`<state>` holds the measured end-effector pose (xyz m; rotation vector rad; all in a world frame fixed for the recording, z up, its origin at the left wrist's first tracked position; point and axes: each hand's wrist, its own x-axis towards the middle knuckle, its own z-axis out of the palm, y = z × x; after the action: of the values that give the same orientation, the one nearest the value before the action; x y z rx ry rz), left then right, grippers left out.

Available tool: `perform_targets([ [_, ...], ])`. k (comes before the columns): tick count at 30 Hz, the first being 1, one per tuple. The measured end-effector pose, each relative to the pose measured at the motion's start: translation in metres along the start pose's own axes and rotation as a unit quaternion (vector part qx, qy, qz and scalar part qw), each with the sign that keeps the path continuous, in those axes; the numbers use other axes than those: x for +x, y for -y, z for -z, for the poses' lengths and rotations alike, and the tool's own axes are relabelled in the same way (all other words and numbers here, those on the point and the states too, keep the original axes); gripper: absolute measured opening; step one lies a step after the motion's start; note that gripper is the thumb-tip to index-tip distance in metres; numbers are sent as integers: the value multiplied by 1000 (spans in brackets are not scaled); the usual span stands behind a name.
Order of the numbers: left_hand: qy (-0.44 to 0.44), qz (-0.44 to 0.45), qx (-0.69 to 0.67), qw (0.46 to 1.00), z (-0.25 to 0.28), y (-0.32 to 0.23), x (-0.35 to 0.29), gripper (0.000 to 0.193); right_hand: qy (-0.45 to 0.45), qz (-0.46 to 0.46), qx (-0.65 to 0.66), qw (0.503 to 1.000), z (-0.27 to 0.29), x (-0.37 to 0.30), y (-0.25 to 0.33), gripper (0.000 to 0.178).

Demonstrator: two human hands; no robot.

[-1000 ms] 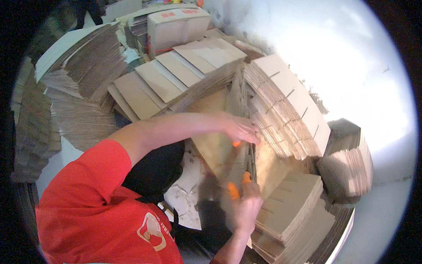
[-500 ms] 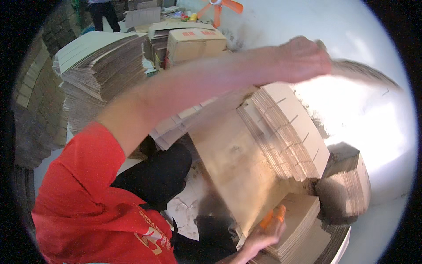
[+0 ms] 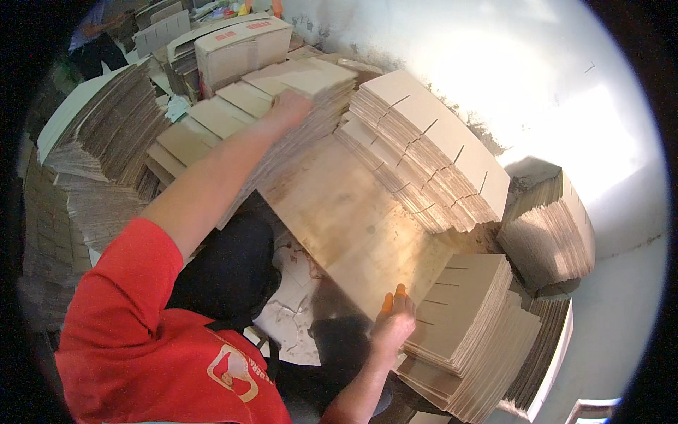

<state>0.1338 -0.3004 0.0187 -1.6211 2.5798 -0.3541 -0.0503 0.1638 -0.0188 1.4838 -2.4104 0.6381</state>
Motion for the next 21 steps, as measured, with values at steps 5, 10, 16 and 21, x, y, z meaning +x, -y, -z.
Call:
perform_targets([
  [5,11,-29,-98,995,-17,2,-15,41,-2,-7,-7,1000,-13,-5,-20,29],
  [10,-276,-91,-361,886,26,-7,-111,59,30,-32,18,999,-29,-16,-46,29],
  [16,-545,-233,-341,730,60,71,-313,63,-3,-219,429,876,-54,-1,-20,29],
  [21,-544,-129,-340,756,37,202,-415,74,11,18,288,957,-56,34,52,33],
])
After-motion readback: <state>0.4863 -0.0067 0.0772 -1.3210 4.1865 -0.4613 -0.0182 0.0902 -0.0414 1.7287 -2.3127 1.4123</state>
